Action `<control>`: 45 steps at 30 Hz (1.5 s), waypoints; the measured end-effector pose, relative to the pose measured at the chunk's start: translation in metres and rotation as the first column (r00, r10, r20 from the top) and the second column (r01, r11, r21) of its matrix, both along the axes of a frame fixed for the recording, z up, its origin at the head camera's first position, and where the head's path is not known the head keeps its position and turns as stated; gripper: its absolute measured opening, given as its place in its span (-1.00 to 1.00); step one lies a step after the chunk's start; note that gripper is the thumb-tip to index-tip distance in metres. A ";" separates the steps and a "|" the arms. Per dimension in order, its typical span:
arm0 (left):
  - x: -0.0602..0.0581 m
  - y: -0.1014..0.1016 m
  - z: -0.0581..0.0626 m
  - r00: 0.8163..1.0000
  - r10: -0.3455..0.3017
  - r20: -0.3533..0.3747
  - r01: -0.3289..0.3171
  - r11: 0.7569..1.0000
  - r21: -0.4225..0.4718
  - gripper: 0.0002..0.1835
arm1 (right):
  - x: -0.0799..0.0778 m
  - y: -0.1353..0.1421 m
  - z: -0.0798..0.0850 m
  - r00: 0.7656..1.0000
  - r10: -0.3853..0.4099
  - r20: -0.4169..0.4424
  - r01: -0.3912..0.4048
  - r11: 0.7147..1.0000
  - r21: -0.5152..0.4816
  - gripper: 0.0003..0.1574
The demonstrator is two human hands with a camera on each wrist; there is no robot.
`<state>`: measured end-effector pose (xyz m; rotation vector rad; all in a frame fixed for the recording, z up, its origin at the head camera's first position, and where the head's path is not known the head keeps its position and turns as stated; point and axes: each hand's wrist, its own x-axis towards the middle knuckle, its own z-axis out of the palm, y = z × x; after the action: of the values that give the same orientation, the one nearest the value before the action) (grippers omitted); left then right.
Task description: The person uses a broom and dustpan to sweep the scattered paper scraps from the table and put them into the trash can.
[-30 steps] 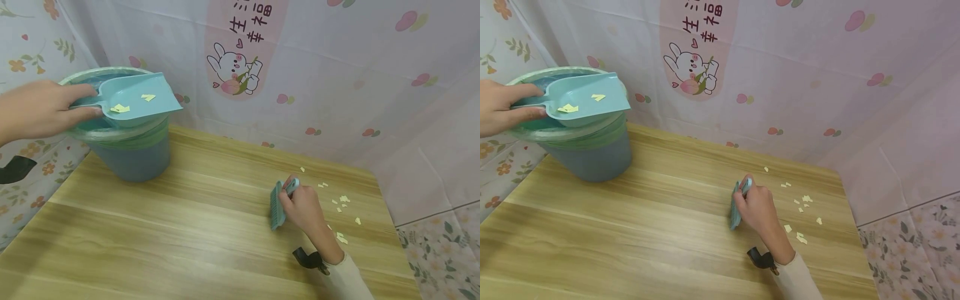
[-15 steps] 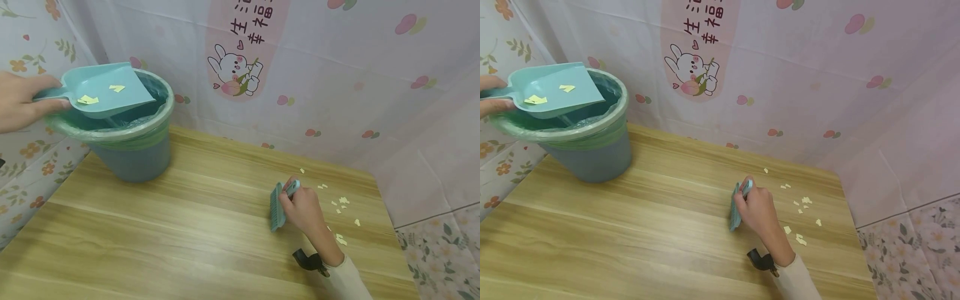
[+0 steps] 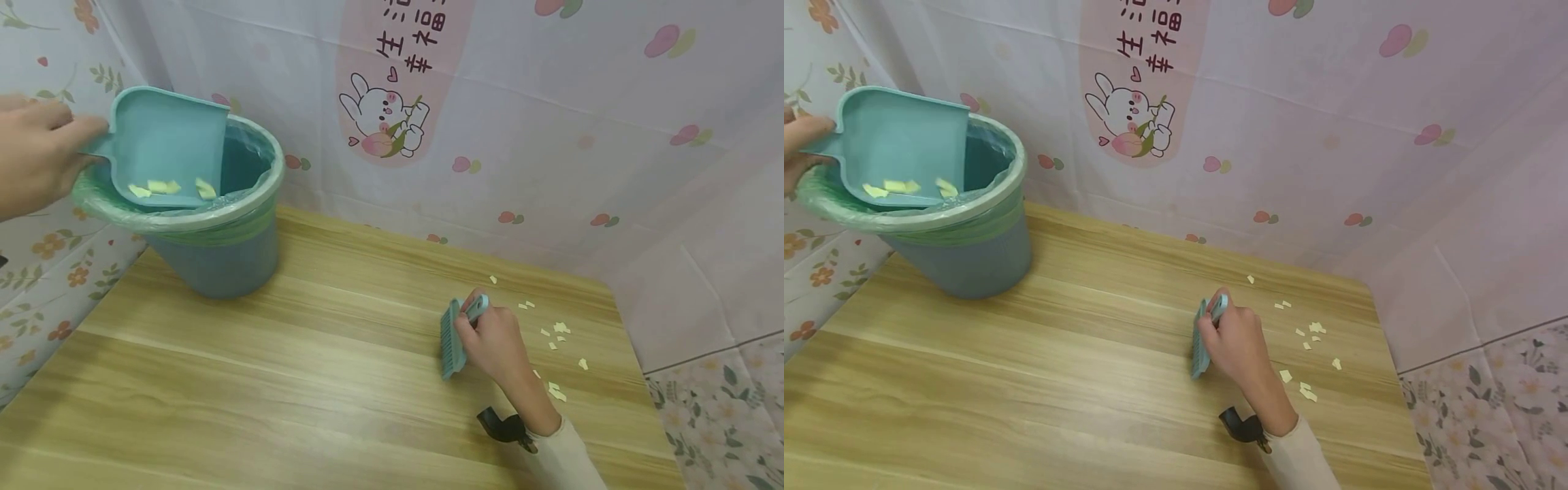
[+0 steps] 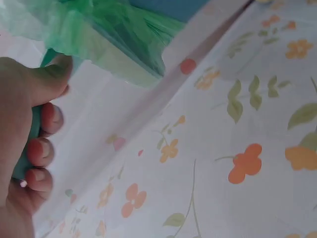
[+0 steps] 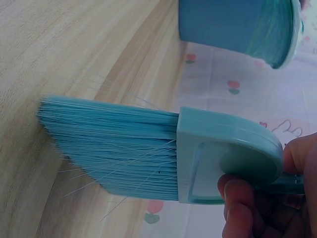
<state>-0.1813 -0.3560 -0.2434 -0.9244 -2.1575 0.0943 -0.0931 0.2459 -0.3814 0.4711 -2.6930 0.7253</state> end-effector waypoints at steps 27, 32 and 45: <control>-0.002 -0.002 -0.013 0.978 0.178 0.109 -0.195 0.965 0.175 0.13 | 0.001 0.001 -0.004 1.000 0.007 -0.012 -0.007 1.000 -0.001 -0.94; -0.001 0.001 -0.011 0.974 0.177 0.138 -0.202 0.960 0.192 0.12 | 0.000 0.002 -0.005 1.000 0.020 -0.024 -0.019 1.000 0.011 -0.92; 0.025 0.063 0.006 0.996 0.046 0.074 -0.054 0.992 0.111 -0.16 | -0.003 0.002 -0.005 0.997 0.051 -0.061 -0.050 0.999 0.014 -0.91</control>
<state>-0.1566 -0.2931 -0.2377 -0.8209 -2.2280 -0.0367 -0.0961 0.2478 -0.3864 0.5573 -2.6387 0.6971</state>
